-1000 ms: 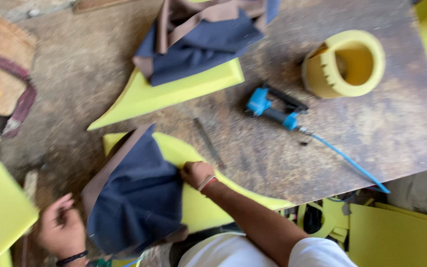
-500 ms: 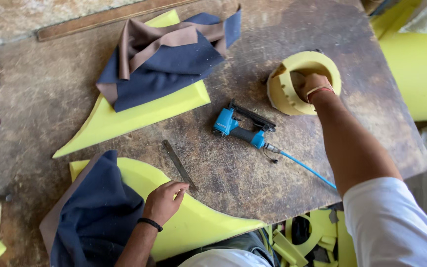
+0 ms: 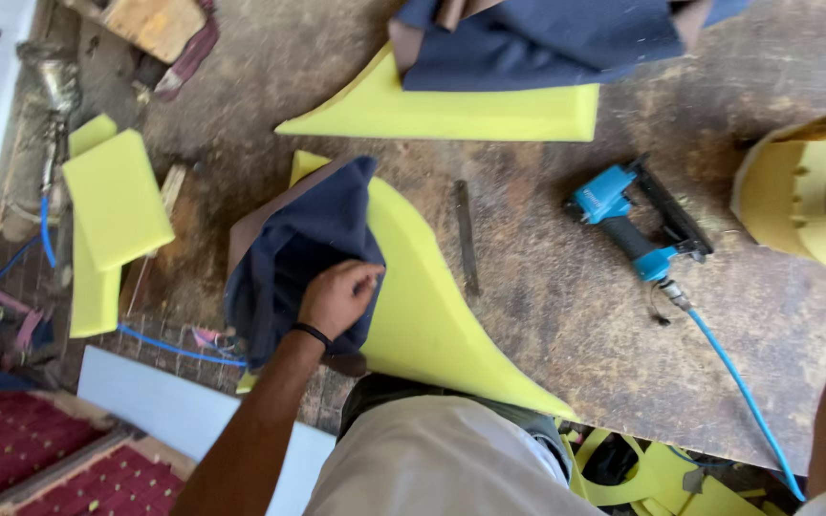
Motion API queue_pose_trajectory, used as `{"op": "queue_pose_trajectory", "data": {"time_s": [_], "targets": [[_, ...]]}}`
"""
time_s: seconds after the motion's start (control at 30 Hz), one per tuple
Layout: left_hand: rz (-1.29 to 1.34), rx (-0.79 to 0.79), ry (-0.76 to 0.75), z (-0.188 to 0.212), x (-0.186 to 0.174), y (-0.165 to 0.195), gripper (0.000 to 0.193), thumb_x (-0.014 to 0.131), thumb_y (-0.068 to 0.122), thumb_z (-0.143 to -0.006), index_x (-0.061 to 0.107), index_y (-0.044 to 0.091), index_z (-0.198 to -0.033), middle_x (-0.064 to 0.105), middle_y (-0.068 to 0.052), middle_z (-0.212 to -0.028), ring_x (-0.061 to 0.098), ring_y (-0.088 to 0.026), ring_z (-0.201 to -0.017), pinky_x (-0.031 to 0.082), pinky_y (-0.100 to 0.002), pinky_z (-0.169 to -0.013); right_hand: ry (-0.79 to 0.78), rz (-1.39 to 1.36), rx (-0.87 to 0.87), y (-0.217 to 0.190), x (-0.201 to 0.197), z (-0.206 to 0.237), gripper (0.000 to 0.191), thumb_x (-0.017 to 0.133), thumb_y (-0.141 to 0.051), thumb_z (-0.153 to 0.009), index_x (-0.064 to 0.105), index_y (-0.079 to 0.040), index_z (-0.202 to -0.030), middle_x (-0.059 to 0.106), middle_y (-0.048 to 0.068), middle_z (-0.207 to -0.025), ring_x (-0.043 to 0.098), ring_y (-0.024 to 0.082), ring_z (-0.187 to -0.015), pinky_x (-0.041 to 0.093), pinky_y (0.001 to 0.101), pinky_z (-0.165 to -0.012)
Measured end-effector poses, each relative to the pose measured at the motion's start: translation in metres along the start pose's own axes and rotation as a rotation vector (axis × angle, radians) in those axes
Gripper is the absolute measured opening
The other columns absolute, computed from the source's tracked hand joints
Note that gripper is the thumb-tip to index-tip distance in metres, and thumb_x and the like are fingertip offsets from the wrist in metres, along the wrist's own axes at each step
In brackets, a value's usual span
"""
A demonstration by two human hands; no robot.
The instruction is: The person walks through a workshop, picks up a yellow foam ring, and places it on a table. They then stretch and staple a brown fabric over a yellow foam piece using a pneumatic staple gun, repeatedly folding and securing the fabric around the foam.
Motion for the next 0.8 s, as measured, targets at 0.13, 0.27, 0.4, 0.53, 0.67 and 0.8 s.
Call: {"op": "queue_pose_trajectory", "data": {"time_s": [0.13,0.27,0.4,0.53,0.67,0.8], "targets": [[-0.258,-0.039,0.264,0.025,-0.078,-0.062,0.057,0.083,0.021,-0.082,0.064,0.011,-0.134,0.062,-0.017,-0.136,0.058,-0.039,-0.128,0.049,-0.051,-0.108,0.21,-0.516,-0.058,-0.008,-0.017,0.059,0.024,0.063,0.006,-0.097,0.079,0.0,-0.116,0.075,0.013,-0.105,0.072,0.022,-0.096,0.059,0.0341,-0.083],[-0.376,-0.313,0.325,0.044,-0.128,-0.162,0.129,0.101,0.041,-0.055,0.033,-0.004,-0.154,0.028,-0.034,-0.152,0.029,-0.055,-0.144,0.032,-0.066,-0.111,0.297,-1.006,-0.022,-0.059,-0.008,0.15,0.025,0.065,0.013,-0.097,0.079,0.003,-0.114,0.076,0.011,-0.098,0.072,0.017,-0.089,0.059,0.0297,-0.079],[-0.049,-0.529,-0.118,0.041,-0.097,-0.241,0.107,0.095,0.034,-0.067,0.034,-0.005,-0.146,0.04,-0.033,-0.147,0.046,-0.048,-0.13,0.041,-0.054,-0.103,0.085,-1.344,0.129,-0.174,0.022,0.237,0.022,0.063,0.01,-0.099,0.077,0.0,-0.113,0.075,0.012,-0.102,0.071,0.014,-0.083,0.062,0.0293,-0.075],[0.059,-0.422,-0.546,0.016,-0.056,-0.221,0.042,0.079,0.028,-0.076,0.08,0.0,-0.108,0.081,-0.016,-0.103,0.077,-0.026,-0.095,0.057,-0.037,-0.089,-0.242,-1.544,0.206,-0.301,0.027,0.332,0.028,0.053,0.011,-0.088,0.077,0.004,-0.101,0.077,0.013,-0.093,0.073,0.019,-0.077,0.061,0.033,-0.074],[0.208,-0.148,-0.728,-0.029,-0.009,-0.103,0.036,0.077,0.028,-0.089,0.073,-0.006,-0.1,0.078,-0.01,-0.096,0.069,-0.018,-0.086,0.056,-0.033,-0.079,-0.903,-1.549,-0.389,-0.482,0.009,0.452,0.02,0.068,0.009,-0.084,0.08,0.003,-0.099,0.079,0.012,-0.096,0.075,0.02,-0.084,0.061,0.0331,-0.075],[0.828,0.415,-0.809,-0.04,0.03,0.084,0.029,0.071,0.029,-0.097,0.075,0.001,-0.101,0.071,0.001,-0.09,0.063,-0.009,-0.085,0.055,-0.03,-0.077,-0.768,-1.35,-0.712,-0.639,0.031,0.501,0.017,0.069,-0.006,-0.091,0.078,-0.006,-0.106,0.078,0.007,-0.102,0.073,0.017,-0.093,0.058,0.0314,-0.082]]}}
Point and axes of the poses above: each hand's wrist, its own z-axis away from the middle knuckle, its own x-axis out of the palm, y = z × x, the point moved 9 cm from there along -z, towards the middle knuckle
